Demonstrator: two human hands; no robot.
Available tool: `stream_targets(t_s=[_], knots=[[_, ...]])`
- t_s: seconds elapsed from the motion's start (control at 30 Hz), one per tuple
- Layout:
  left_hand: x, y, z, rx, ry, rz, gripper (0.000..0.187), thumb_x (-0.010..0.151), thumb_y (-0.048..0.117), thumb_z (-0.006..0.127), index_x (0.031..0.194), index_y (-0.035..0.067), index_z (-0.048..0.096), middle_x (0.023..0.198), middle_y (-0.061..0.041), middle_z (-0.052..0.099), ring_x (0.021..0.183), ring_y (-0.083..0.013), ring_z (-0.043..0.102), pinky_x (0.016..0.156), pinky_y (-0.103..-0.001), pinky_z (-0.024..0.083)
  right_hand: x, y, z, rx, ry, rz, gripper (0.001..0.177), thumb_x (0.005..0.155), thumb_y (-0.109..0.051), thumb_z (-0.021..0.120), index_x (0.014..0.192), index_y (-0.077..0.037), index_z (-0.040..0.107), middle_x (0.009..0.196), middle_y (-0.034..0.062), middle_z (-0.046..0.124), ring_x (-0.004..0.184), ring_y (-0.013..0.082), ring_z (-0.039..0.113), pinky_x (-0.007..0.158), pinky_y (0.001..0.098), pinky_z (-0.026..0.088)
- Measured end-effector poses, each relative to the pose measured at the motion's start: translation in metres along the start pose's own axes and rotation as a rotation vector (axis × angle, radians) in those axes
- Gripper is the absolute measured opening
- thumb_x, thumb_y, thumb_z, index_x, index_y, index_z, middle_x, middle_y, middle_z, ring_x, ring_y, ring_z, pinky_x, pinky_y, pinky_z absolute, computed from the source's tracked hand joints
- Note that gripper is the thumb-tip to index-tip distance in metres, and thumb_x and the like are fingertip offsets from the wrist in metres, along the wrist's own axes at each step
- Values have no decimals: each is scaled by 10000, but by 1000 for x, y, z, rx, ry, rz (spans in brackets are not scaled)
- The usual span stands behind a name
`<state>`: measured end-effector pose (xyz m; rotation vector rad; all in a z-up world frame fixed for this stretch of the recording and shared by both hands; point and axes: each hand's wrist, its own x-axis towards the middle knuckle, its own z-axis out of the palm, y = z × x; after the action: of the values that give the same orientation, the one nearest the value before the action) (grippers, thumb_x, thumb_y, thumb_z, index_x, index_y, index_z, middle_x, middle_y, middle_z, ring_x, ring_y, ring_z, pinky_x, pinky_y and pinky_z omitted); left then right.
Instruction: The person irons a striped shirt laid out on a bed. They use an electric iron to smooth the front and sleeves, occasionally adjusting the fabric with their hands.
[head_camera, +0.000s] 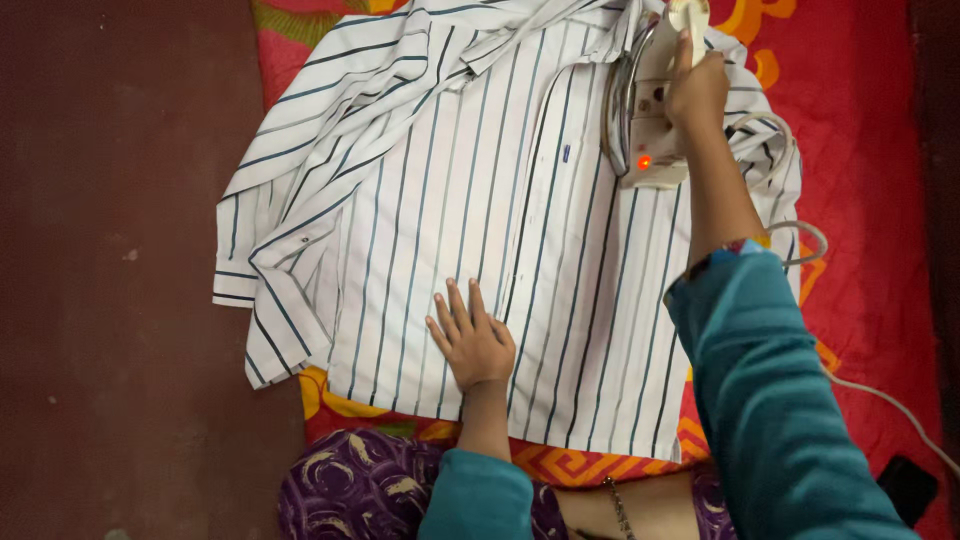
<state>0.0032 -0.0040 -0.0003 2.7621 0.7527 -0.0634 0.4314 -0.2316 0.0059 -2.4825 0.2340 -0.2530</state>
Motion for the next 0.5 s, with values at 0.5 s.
stream_targets(t_s=[0.5], knots=[[0,-3,2,2,65,26,667,937,270,455,1588,199,327,1691,-98,190,1555,-321,139,1244,-558,62,-330,33,-114,-52,-93,114,698,1088,-516,459,1289,147,544,1107,419,620,1061,556,613,898,557,486]])
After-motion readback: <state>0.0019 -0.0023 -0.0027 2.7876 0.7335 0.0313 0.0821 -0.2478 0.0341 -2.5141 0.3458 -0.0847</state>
